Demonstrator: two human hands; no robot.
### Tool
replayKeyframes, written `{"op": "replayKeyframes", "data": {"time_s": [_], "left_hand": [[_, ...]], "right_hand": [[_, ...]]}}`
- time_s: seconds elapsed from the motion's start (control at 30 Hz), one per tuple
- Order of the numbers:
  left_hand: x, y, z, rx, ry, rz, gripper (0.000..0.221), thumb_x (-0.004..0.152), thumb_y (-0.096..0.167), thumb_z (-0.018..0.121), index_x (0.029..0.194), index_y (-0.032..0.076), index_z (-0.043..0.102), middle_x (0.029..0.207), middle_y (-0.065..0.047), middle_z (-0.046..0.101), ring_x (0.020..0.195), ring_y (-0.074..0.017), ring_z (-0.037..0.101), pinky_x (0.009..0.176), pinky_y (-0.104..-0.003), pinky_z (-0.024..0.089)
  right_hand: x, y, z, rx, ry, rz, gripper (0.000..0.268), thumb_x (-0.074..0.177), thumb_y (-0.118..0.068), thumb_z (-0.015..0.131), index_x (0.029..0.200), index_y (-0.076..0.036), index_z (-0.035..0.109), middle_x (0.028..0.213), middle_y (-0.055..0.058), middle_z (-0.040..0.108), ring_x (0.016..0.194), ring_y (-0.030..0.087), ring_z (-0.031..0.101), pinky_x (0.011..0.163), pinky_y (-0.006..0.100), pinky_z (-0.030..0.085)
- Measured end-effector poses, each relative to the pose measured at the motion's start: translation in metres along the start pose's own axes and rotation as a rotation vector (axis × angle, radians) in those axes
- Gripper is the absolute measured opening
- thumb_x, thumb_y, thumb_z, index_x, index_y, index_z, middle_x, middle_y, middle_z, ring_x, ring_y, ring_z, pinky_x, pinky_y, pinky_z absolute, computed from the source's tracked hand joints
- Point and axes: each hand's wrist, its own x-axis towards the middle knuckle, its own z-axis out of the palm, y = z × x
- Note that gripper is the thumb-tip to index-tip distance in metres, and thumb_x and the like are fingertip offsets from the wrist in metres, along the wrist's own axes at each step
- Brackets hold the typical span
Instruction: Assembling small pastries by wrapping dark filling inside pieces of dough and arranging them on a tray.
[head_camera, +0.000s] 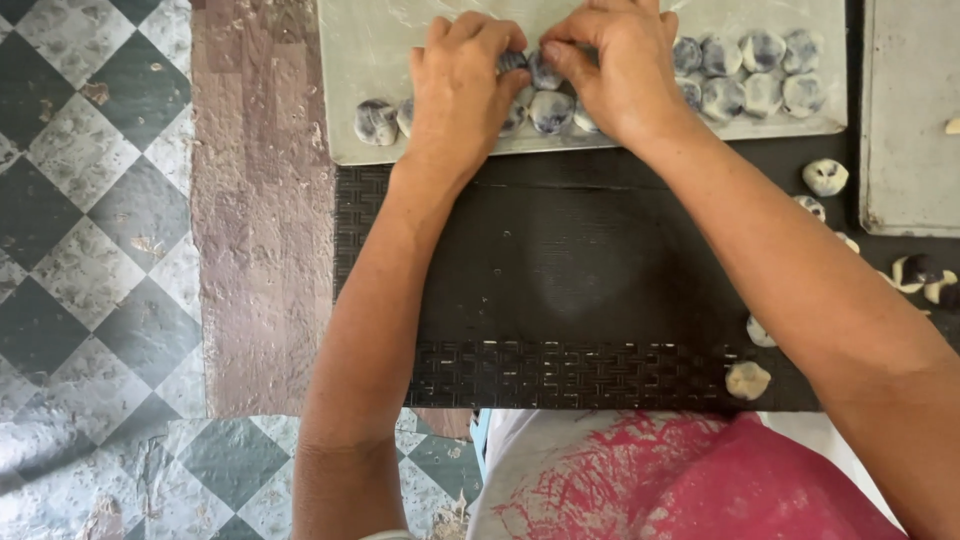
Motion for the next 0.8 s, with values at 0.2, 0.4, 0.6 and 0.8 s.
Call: {"op": "replayKeyframes", "data": {"time_s": [0.2,0.4,0.6,0.8], "left_hand": [[-0.004,0.002,-0.001,0.017,0.008,-0.014,0.030,0.076,0.018,0.082,0.100,0.017,0.063,0.097,-0.001,0.065,0.090,-0.0292,0.048,0.071,-0.048,0.035],[-0.007,0.009,-0.015,-0.069,0.027,-0.078,0.024,0.087,0.020,0.071,0.109,0.016,0.062,0.108,-0.001,0.071,0.097,-0.0306,0.051,0.075,-0.048,0.034],[-0.008,0.004,-0.045,-0.021,0.274,-0.109,0.018,0.085,0.009,0.071,0.100,0.010,0.061,0.110,-0.007,0.062,0.097,-0.0340,0.050,0.074,-0.054,0.041],[-0.010,-0.032,-0.028,0.215,0.388,-0.058,0.023,0.082,0.015,0.070,0.104,0.020,0.063,0.100,-0.005,0.061,0.095,-0.0297,0.055,0.070,-0.050,0.041]], "right_hand": [[-0.010,-0.003,0.000,-0.051,0.087,-0.065,0.018,0.088,-0.013,0.088,0.102,-0.012,0.076,0.099,-0.002,0.066,0.102,0.025,0.050,0.075,0.041,0.028],[-0.018,-0.067,-0.024,-0.414,-0.256,0.053,0.064,0.107,-0.037,0.055,0.151,0.003,0.031,0.155,0.018,0.032,0.137,0.038,0.027,0.099,0.057,0.029],[-0.023,-0.078,-0.012,-0.370,-0.454,0.170,0.086,0.099,-0.067,0.015,0.155,-0.001,0.017,0.161,0.017,0.019,0.145,0.029,-0.002,0.107,0.061,0.001],[-0.010,-0.093,0.022,-0.353,-0.400,0.202,0.098,0.092,-0.070,0.050,0.153,-0.003,0.015,0.161,0.014,0.017,0.147,0.030,0.004,0.111,0.067,0.003]]}}
